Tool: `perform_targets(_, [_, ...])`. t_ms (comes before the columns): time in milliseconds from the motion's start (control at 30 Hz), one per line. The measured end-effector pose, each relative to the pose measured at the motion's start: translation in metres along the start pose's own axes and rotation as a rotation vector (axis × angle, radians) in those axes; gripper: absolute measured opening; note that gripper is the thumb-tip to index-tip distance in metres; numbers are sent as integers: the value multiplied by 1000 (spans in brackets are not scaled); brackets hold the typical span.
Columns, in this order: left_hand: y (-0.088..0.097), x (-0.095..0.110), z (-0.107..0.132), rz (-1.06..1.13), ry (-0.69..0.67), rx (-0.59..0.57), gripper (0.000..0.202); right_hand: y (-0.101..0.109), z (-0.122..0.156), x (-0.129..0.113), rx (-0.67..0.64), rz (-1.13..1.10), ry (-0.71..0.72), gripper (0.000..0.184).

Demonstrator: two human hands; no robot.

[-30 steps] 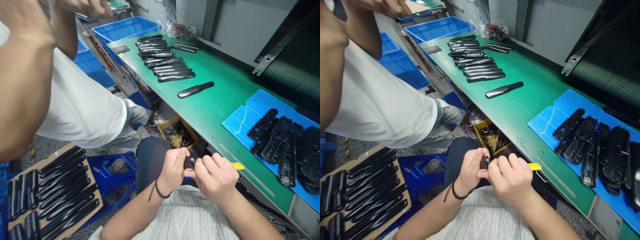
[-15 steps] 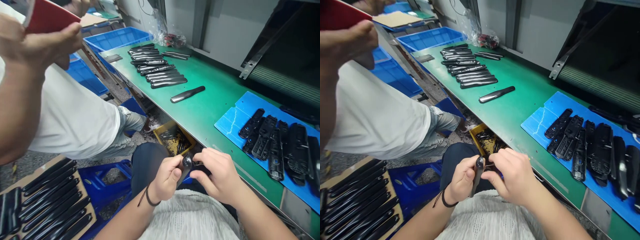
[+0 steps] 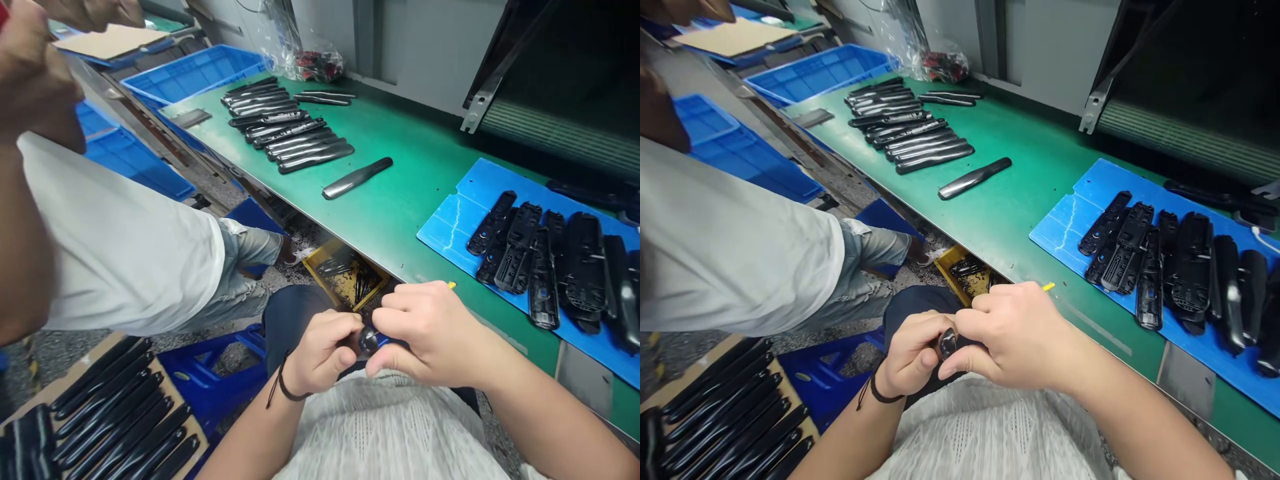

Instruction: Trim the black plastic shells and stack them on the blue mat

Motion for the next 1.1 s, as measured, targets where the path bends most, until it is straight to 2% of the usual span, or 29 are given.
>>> perform_targets(167, [-2, -12, 3, 40, 110, 127, 57, 1, 5, -8, 218, 258, 108, 54])
perform_targets(267, [-6, -14, 2, 93, 168, 160, 55, 0, 9, -8, 313, 227, 99, 49])
perform_targets(367, [-7, -15, 1, 162, 248, 206, 51, -3, 12, -4, 313, 146, 41, 44])
perform_targets(567, [-9, -13, 2, 193, 316, 228, 52, -3, 8, 3, 280, 186, -75, 57])
perform_targets(800, [-12, -13, 4, 187, 291, 239, 51, -4, 1, 2, 211, 244, -53, 53])
perform_targets(933, [-13, -14, 5, 171, 298, 275, 49, -5, 4, 1, 244, 346, -48, 52])
perform_targets(1100, [-13, -16, 1, 224, 375, 330, 49, -12, 9, -1, 293, 486, -71, 53])
Point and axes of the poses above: each hand's wrist, its own z-axis away from the middle knuckle, its own y-axis out of the back of the hand, x = y × z, the point moved 7 cm from there along -z, towards the middle knuckle, and after that the axes turned 8 degrees about y, right-handed, at the moved point
